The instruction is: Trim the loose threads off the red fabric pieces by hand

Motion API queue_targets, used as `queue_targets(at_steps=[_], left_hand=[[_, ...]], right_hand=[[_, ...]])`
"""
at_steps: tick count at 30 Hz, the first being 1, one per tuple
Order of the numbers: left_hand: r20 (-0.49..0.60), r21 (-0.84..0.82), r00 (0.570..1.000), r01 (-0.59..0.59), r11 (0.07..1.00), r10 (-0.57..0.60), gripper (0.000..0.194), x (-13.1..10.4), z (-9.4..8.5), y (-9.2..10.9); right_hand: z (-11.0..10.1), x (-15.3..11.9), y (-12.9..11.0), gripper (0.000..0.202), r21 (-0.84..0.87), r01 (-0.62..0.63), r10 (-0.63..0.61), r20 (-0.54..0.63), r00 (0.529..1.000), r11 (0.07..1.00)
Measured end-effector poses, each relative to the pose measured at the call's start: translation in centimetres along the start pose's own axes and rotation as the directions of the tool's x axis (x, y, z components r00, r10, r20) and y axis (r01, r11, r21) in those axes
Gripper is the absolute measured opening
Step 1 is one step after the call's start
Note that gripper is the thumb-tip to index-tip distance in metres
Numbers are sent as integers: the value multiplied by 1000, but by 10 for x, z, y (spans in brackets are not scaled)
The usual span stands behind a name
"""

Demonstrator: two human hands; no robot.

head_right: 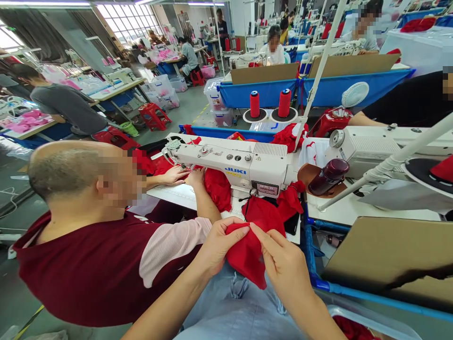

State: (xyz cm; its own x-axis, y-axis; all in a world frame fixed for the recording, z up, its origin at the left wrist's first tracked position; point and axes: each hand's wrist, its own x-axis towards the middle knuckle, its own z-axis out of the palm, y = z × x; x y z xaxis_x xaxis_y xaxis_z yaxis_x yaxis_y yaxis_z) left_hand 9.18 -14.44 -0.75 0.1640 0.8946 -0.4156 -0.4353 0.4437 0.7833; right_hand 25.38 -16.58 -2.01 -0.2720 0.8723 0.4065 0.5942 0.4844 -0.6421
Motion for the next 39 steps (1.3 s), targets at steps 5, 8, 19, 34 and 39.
queue_targets(at_steps=[5,8,19,34,39], left_hand=[[-5,60,998,-66,996,66,27,-2,0,0],[-4,108,995,-103,989,104,27,-3,0,1],[35,-27,999,-2,1000,3,31,-7,-6,3],[-96,-120,995,-4,993,-7,41,-16,-22,-3],[-160,1,980,-119,993,117,41,-21,-31,-7]], right_hand=[[1,-3,2,45,-141,54,-55,-1,999,989],[2,-1,-1,43,-67,33,-36,-31,999,997],[12,7,-9,35,757,-564,574,315,756,328],[24,5,3,30,489,-208,169,123,978,847],[29,10,-1,38,380,-29,-4,88,996,925]])
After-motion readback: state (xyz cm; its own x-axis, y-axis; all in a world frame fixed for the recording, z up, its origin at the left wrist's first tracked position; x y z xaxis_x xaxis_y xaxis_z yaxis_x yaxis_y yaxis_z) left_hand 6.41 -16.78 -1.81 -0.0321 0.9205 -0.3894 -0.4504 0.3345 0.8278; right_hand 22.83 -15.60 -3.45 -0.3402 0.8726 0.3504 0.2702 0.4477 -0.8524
